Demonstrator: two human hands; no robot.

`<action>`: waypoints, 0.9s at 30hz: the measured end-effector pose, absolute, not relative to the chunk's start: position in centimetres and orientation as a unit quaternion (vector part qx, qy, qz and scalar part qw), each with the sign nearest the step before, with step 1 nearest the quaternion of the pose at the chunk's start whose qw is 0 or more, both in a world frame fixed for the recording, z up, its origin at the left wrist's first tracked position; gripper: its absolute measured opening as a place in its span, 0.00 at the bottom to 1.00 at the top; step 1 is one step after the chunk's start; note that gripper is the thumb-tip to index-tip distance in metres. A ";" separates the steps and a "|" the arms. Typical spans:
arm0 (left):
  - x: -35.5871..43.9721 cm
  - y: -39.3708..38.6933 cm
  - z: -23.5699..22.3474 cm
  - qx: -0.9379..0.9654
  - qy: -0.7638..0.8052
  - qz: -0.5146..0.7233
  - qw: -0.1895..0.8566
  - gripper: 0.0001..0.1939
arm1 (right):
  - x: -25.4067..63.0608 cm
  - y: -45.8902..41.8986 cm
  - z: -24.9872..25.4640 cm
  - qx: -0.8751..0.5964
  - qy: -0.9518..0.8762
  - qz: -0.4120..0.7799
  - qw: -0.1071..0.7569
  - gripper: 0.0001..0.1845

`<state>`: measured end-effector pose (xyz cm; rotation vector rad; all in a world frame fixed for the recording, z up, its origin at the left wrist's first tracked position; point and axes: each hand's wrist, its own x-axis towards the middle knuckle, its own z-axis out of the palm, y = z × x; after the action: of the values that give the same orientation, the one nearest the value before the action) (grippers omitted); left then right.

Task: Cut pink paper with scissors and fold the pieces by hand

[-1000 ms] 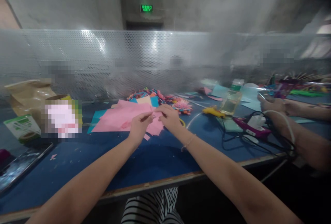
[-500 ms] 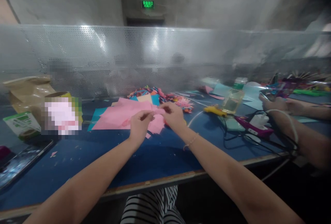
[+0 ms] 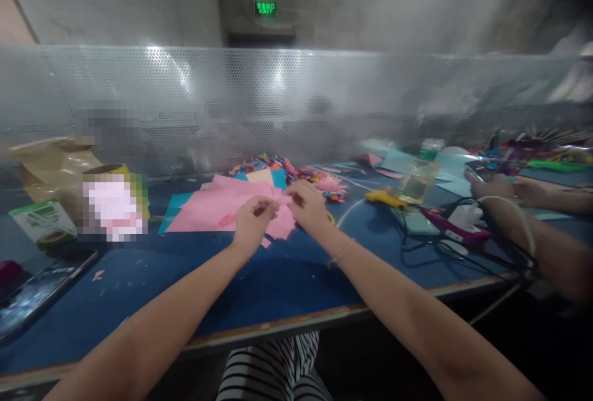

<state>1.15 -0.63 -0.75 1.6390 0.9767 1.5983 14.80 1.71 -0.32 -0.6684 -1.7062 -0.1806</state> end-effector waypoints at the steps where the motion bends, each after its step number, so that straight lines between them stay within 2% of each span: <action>1: 1.1 -0.7 -0.8 0.629 0.371 0.611 0.307 0.09 | 14.8 1.7 -0.3 -0.285 -0.738 -0.081 0.607 0.10; 5: 1.2 -0.9 -0.7 0.623 0.379 0.635 0.255 0.08 | 14.7 1.7 -0.4 -0.273 -0.729 -0.063 0.624 0.11; 11: 1.4 -0.9 -0.6 0.586 0.362 0.648 0.325 0.12 | 14.1 1.1 -0.4 -0.270 -0.728 -0.018 0.630 0.05; 20: 1.5 -1.2 -0.5 0.564 0.361 0.673 0.314 0.15 | 13.4 1.1 -0.6 -0.253 -0.719 -0.016 0.647 0.04; 27: 1.2 -1.0 -0.4 0.570 0.347 0.679 0.305 0.13 | 13.4 1.1 -0.5 -0.255 -0.753 0.008 0.607 0.05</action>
<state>1.22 -1.02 -0.41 1.5097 0.9194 1.7991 13.36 1.13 -0.50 -0.5888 -1.7406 0.0185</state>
